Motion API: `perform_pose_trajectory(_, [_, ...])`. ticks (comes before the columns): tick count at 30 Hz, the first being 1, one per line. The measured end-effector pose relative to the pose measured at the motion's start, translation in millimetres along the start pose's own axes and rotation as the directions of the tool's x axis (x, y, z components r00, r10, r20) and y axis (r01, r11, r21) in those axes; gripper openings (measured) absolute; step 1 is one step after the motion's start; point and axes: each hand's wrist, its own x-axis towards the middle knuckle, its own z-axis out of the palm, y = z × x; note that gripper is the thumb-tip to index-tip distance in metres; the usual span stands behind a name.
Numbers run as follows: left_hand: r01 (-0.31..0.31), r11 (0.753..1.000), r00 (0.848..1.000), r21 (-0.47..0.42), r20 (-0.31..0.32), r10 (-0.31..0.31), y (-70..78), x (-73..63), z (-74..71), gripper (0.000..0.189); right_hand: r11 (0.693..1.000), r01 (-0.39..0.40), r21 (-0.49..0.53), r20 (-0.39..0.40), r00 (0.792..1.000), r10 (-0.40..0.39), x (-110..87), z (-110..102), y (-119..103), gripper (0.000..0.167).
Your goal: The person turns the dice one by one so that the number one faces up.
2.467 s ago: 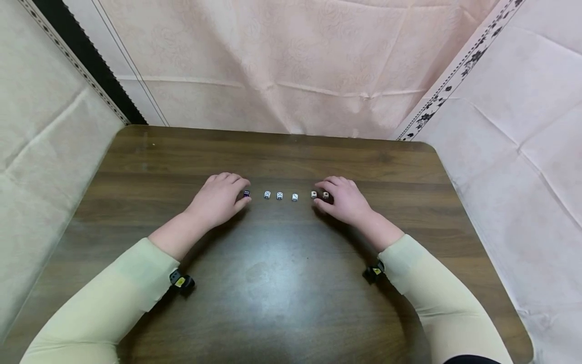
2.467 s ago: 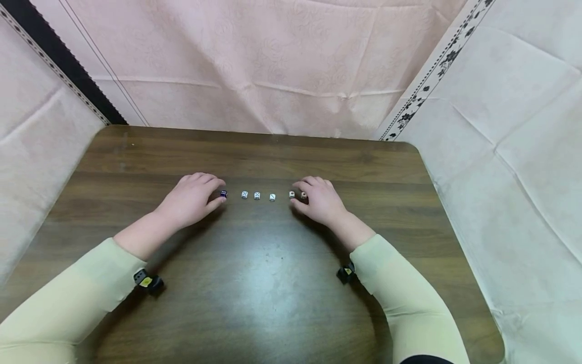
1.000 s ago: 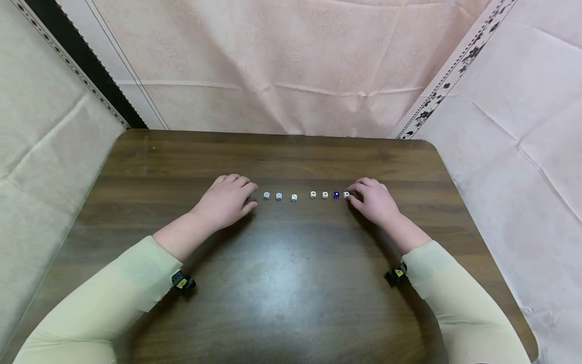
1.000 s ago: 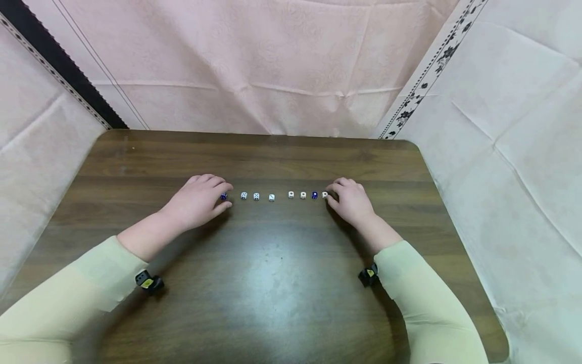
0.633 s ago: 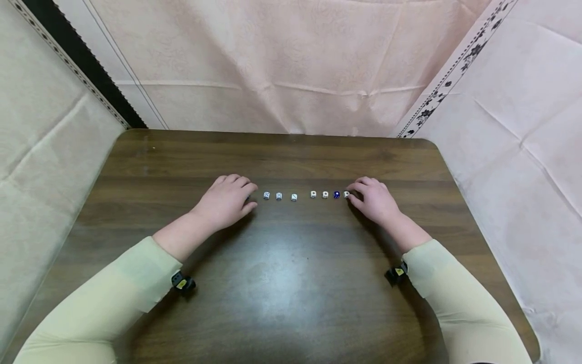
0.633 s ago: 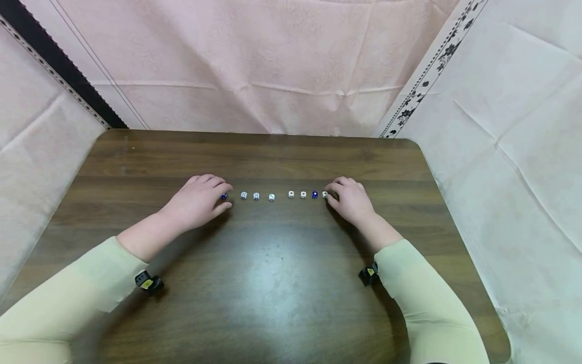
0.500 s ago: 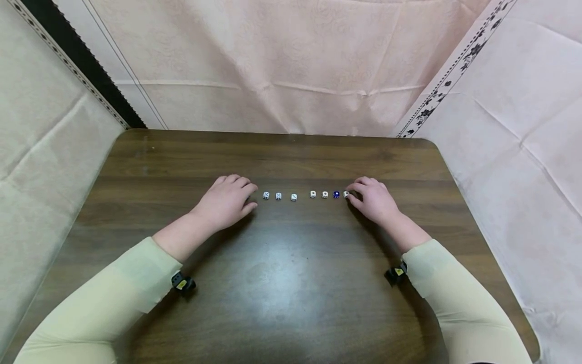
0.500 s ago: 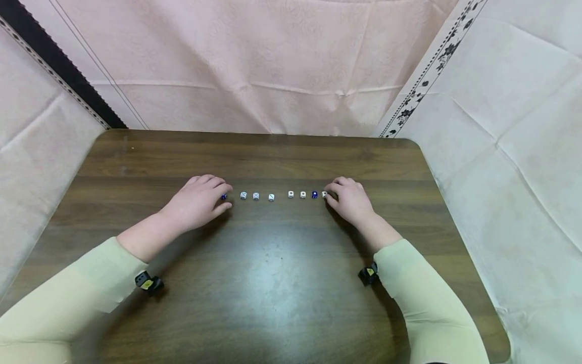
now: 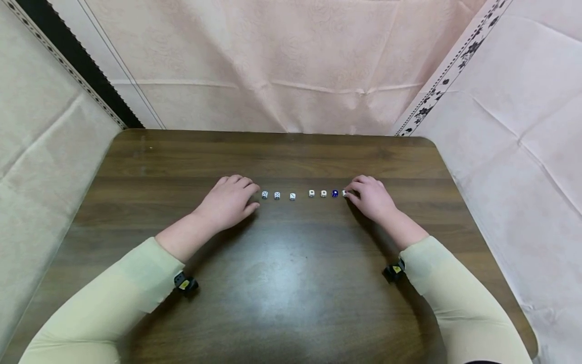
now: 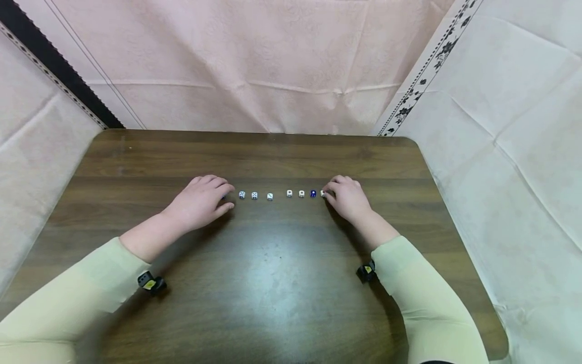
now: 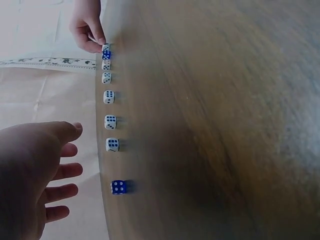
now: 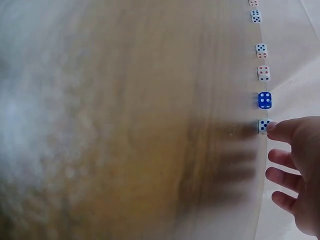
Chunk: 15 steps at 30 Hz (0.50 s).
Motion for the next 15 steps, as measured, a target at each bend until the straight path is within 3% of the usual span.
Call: perform_pose_trajectory(15, [0.023,0.998,1.0,-0.061,-0.007,-0.023,15.0,12.6,5.4,0.039,1.0,-0.012,0.006,-0.006,1.0,0.012,-0.5,2,0,0.016])
